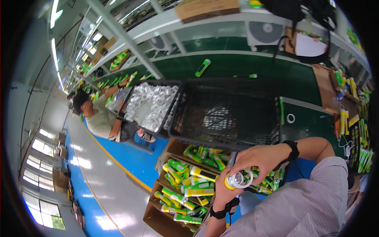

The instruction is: Manually assemble and inspect plastic flashlights at a factory workstation.

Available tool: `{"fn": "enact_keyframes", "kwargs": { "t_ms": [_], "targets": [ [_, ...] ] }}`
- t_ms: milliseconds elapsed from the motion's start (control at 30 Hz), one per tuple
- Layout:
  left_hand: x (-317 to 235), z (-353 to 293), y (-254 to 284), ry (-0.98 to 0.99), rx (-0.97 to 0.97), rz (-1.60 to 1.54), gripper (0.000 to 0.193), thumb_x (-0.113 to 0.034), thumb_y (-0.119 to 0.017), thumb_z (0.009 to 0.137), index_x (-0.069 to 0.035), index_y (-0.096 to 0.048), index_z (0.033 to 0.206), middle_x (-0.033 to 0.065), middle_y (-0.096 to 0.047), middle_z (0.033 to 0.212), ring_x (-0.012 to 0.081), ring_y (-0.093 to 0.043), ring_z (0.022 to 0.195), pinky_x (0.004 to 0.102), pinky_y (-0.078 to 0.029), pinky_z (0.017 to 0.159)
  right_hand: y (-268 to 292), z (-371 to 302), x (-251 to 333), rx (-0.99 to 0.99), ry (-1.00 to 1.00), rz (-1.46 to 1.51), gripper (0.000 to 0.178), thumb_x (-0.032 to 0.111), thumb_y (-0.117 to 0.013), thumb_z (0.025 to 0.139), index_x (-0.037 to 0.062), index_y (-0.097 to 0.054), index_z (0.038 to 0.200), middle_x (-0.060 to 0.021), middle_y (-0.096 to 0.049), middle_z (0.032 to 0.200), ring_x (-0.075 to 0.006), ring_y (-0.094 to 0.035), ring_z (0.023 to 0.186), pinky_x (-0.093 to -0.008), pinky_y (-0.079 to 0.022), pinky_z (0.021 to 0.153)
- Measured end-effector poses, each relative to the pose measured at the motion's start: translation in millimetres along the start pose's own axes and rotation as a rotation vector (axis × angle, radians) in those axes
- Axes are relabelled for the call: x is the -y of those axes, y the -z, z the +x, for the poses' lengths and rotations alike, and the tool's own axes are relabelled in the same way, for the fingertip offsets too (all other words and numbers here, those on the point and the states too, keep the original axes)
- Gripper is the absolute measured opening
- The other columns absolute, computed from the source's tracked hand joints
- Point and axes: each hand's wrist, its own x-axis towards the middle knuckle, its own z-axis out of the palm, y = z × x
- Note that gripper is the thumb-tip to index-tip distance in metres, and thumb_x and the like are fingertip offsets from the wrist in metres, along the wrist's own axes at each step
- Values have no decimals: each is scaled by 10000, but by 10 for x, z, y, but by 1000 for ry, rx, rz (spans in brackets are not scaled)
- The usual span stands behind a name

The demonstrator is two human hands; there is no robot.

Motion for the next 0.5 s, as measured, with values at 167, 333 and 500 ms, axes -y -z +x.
{"fn": "enact_keyframes", "kwargs": {
  "t_ms": [167,333,500],
  "targets": [
    [-155,-198,-1432,-66,476,-75,554,-149,-720,528,-32,-528,1034,82,-603,882,144,-585,827,274,-445,739,25,-1702,615,57,-96,-79,547,177,-661,697,76,-440,1187,-95,-485,1156,-266,-485,1000,-348,-438,809],
    [-518,-329,-2499,-30,551,-151,487,-93,-704,545,-42,-547,1004,46,-595,907,151,-572,817,267,-442,730,88,-2712,1020,5,-186,-133,589,218,-655,706,98,-414,1230,-132,-498,1080,-291,-511,954,-352,-454,774],
    [-707,-256,-3042,40,569,-226,452,-108,-751,520,-35,-584,933,40,-607,890,140,-576,824,270,-456,731,383,-3177,1250,2,-219,-214,592,277,-643,704,91,-418,1219,-130,-488,1051,-299,-496,963,-355,-456,772]
  ]
}}
